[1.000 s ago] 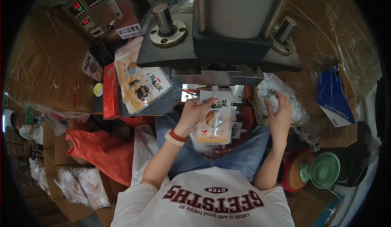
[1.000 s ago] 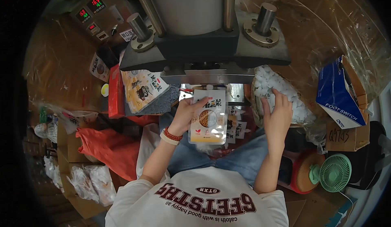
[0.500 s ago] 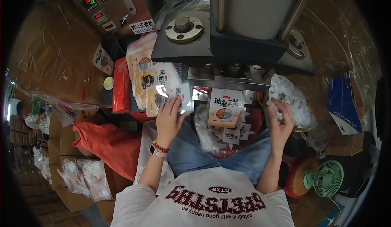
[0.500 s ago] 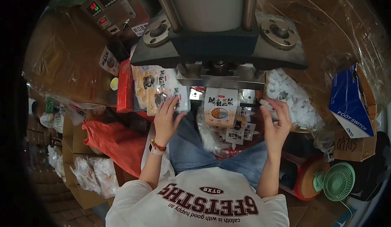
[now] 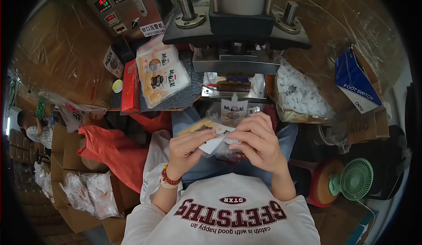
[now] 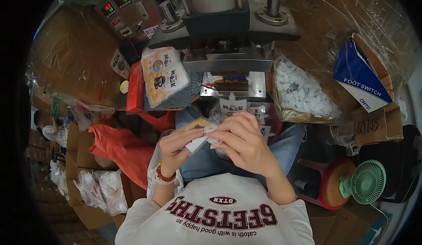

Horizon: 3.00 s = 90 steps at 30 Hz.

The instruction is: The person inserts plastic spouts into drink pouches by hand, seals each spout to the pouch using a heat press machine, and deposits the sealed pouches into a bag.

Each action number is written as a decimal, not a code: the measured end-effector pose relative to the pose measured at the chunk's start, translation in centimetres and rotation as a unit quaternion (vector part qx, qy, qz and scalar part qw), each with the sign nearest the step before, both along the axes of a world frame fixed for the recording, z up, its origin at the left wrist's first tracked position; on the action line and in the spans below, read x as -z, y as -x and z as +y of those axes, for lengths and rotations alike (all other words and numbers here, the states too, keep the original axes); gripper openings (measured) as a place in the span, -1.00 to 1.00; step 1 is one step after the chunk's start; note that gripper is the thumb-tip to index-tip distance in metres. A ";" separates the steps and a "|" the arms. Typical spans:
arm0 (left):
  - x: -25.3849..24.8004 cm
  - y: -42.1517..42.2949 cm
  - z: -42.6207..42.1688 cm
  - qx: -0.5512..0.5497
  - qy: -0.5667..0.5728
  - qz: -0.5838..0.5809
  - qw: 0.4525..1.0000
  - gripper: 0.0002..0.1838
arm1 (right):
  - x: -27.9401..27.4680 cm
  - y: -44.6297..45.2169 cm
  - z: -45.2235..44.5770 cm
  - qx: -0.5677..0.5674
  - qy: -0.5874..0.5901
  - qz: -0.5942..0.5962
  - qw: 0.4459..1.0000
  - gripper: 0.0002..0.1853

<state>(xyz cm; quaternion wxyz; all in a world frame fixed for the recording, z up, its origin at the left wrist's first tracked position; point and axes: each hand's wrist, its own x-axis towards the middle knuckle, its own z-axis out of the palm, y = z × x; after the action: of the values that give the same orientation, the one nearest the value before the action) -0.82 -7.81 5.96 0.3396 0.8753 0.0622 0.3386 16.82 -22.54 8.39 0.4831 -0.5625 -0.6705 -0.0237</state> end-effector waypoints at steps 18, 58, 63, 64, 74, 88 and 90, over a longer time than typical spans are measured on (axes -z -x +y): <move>8.0 -13.1 4.3 0.037 0.660 0.015 0.750 -0.82 | 8.9 -13.4 -1.0 0.461 0.231 -0.012 0.857 -0.85; 8.5 -1.9 9.1 -0.222 -0.109 0.095 0.964 -0.48 | 5.1 1.1 2.3 0.099 0.023 0.071 0.992 -0.64; 6.7 -1.7 9.1 -0.192 -0.076 0.142 0.968 -0.56 | 5.3 0.7 3.1 0.072 0.026 0.095 0.993 -0.63; 6.1 -1.7 8.5 -0.196 -0.087 0.094 0.972 -0.56 | 4.4 0.7 2.9 0.075 0.026 0.096 0.992 -0.63; 0.8 -3.6 2.3 -0.084 -0.151 0.023 0.985 -0.60 | 0.8 -0.8 1.7 -0.002 0.041 0.041 0.998 -0.41; 6.6 -12.3 5.2 0.095 0.630 0.063 0.768 -0.77 | 2.7 -9.8 0.0 0.435 0.075 0.015 0.897 -0.64; 6.9 -12.9 6.3 0.103 0.670 0.093 0.729 -0.74 | 6.2 -11.9 0.4 0.468 0.244 -0.040 0.848 -0.68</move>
<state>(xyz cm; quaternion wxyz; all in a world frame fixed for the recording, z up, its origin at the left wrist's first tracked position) 12.09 -1.49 -0.91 0.8631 0.4488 0.2138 0.0892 28.70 -22.16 2.20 0.2350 -0.9080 -0.3305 -0.1054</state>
